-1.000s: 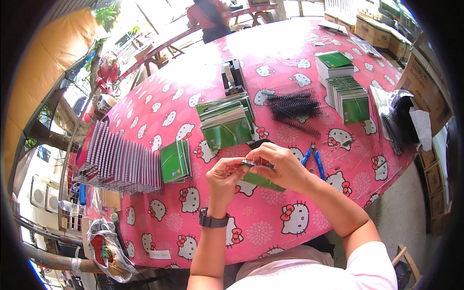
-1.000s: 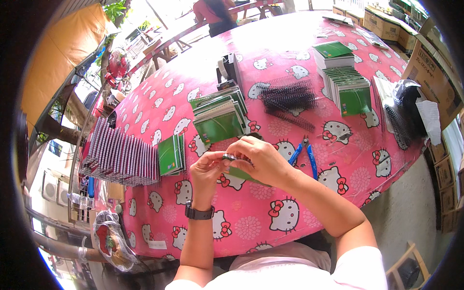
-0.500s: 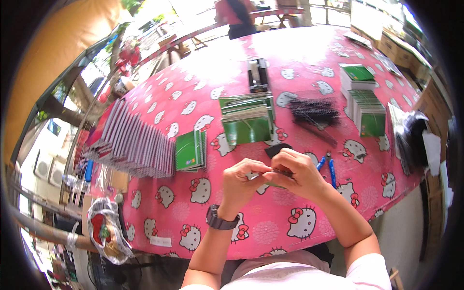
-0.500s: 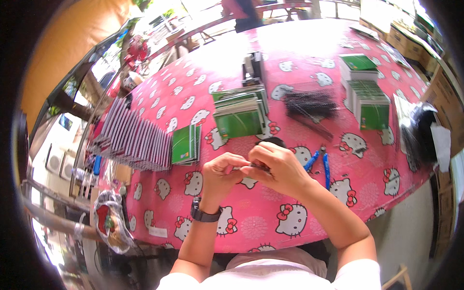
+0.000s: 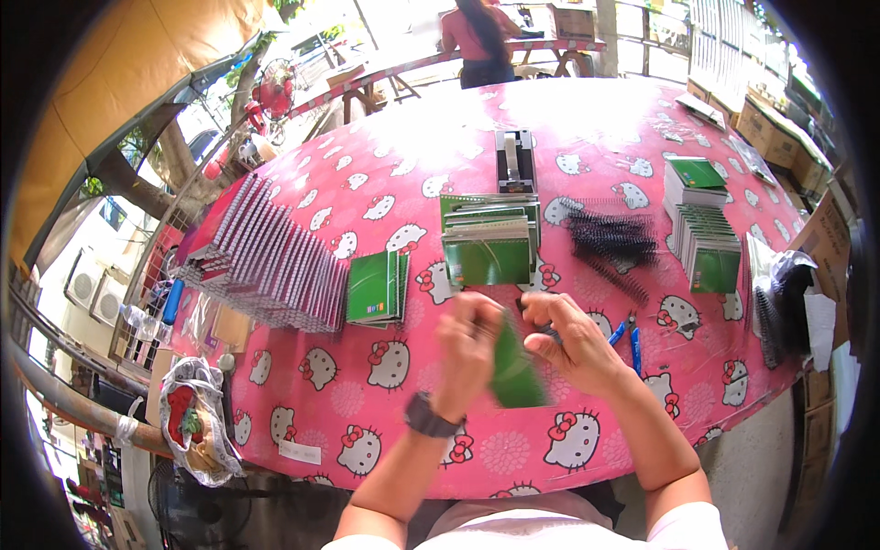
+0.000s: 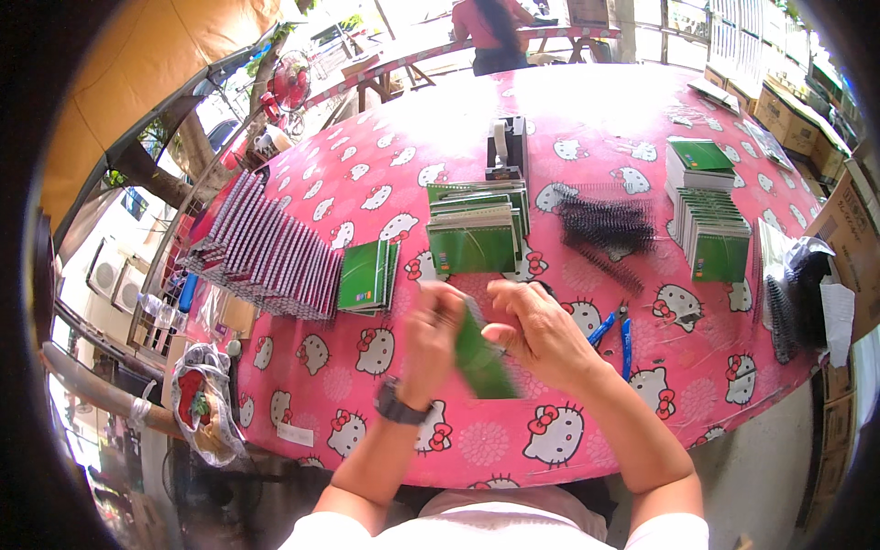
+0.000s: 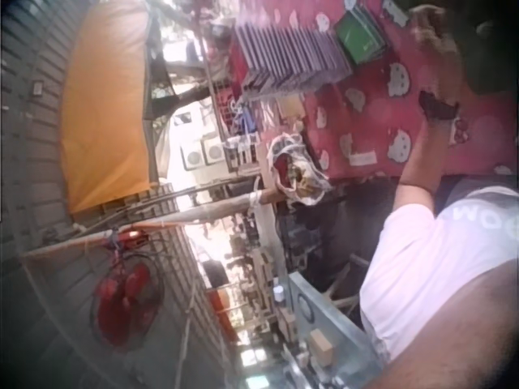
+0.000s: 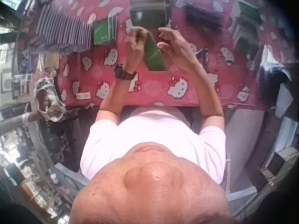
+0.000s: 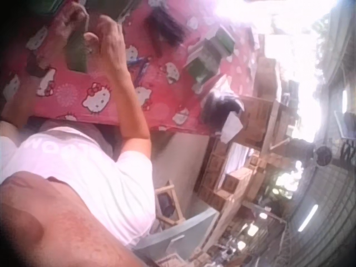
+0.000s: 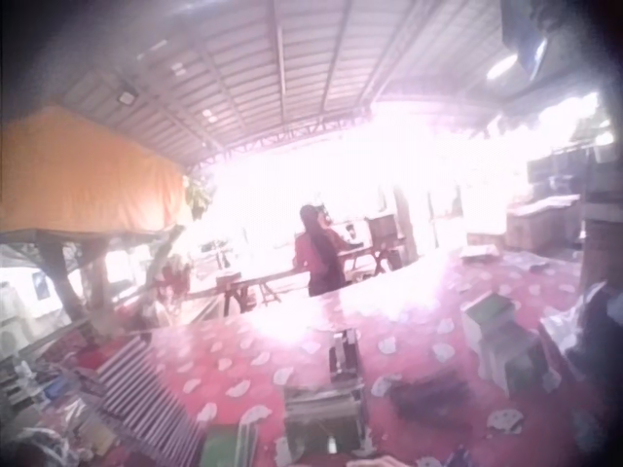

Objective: The person repeatedly picks up a green notebook and a black spiral binding, inserts the spiral into the notebook, and places the assembled notebook on a growing stack. The process is repeated continuously throughout the clip.

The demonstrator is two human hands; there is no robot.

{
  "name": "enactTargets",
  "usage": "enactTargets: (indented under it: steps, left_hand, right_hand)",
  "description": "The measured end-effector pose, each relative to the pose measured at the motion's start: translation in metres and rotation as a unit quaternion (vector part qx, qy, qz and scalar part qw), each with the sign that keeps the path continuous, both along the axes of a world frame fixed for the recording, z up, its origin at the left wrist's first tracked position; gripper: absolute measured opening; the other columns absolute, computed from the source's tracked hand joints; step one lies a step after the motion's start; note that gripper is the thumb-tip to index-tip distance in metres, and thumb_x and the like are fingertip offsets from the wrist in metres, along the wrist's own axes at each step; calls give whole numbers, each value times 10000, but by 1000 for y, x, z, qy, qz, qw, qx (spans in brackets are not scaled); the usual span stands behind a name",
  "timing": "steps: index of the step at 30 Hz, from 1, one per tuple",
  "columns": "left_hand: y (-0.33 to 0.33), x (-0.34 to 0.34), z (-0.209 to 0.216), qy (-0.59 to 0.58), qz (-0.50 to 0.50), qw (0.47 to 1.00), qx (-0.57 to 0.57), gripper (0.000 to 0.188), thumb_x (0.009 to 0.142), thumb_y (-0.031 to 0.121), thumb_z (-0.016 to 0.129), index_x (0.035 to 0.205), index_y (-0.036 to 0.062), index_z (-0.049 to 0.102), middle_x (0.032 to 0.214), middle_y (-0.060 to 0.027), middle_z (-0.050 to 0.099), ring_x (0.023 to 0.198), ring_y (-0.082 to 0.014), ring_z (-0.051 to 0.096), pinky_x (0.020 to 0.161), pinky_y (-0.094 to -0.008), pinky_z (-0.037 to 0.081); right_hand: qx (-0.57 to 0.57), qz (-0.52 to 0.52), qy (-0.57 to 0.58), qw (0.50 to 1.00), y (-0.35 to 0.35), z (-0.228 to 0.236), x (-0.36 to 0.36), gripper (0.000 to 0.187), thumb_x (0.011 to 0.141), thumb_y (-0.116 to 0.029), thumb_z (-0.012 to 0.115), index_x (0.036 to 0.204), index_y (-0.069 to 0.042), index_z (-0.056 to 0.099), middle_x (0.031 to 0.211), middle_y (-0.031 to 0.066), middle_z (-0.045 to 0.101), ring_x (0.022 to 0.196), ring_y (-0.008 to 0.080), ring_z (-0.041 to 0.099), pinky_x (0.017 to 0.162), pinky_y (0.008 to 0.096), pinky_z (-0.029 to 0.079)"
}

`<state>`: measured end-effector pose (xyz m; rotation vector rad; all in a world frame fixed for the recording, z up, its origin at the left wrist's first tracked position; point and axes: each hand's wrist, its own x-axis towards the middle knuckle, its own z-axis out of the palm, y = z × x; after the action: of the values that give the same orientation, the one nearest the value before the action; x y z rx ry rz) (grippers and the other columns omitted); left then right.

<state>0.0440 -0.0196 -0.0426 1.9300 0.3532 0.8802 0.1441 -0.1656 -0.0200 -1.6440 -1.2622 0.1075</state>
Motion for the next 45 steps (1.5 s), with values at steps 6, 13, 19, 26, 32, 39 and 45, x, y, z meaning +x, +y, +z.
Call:
enactTargets:
  steps: [6, 13, 19, 26, 32, 39, 45]
  left_hand:
    - [193, 13, 15, 204, 269, 866, 370, 208, 963, 308, 473, 987, 111, 535, 978, -99, 564, 906, -282, 538, 825, -483, 368]
    - [215, 50, -27, 121, 208, 850, 468, 392, 836, 358, 641, 1161, 154, 562, 1241, -62, 507, 1217, -251, 420, 1012, -531, 252]
    - [107, 108, -11, 42, -63, 853, 516, 386, 743, 271, 726, 1091, 148, 613, 1079, -12, 583, 1055, -227, 521, 944, -417, 354]
    - [111, 122, -12, 58, -62, 881, 465, 380, 704, 127, 747, 1057, 113, 605, 982, -49, 584, 975, -257, 545, 822, -381, 471]
    - [95, 109, -7, 49, -54, 915, 397, 322, 711, 49, 736, 1014, 80, 629, 889, -82, 560, 871, -271, 569, 765, -373, 478]
    - [57, 43, 31, 123, -90, 934, 325, 241, 704, 17, 738, 936, 31, 673, 840, -82, 550, 794, -253, 587, 681, -342, 483]
    - [46, 17, -2, 161, -38, 897, 410, 172, 819, 104, 640, 990, 105, 622, 885, -51, 598, 897, -242, 581, 773, -378, 390]
  right_hand:
    - [-75, -118, -146, 979, -7, -23, 37, 432, 865, -390, 609, 1120, -45, 558, 1130, 131, 572, 1081, 317, 501, 893, 435, 402]
    - [-107, -178, -179, 962, -2, -43, 49, 236, 813, -252, 670, 980, -88, 639, 1007, 64, 617, 1016, 263, 527, 835, 407, 426]
    - [-134, -189, -177, 957, -7, -52, 59, 200, 809, -235, 665, 948, -92, 650, 979, 68, 626, 996, 263, 539, 831, 402, 428]
    - [-117, -271, -145, 944, -16, -64, 90, 160, 788, -215, 677, 895, -98, 655, 916, 72, 636, 950, 263, 558, 816, 399, 441]
    - [-247, -359, -190, 880, -23, -81, 105, 233, 773, -211, 691, 978, -115, 636, 1000, 54, 602, 1008, 235, 534, 823, 408, 438]
    - [-173, -344, -189, 903, -28, -86, 110, 175, 776, -178, 679, 916, -80, 637, 936, 79, 608, 942, 272, 554, 803, 392, 469]
    - [-141, -337, -193, 910, -25, -56, 95, 208, 747, -52, 631, 954, -47, 608, 908, 106, 594, 929, 291, 561, 794, 380, 492]
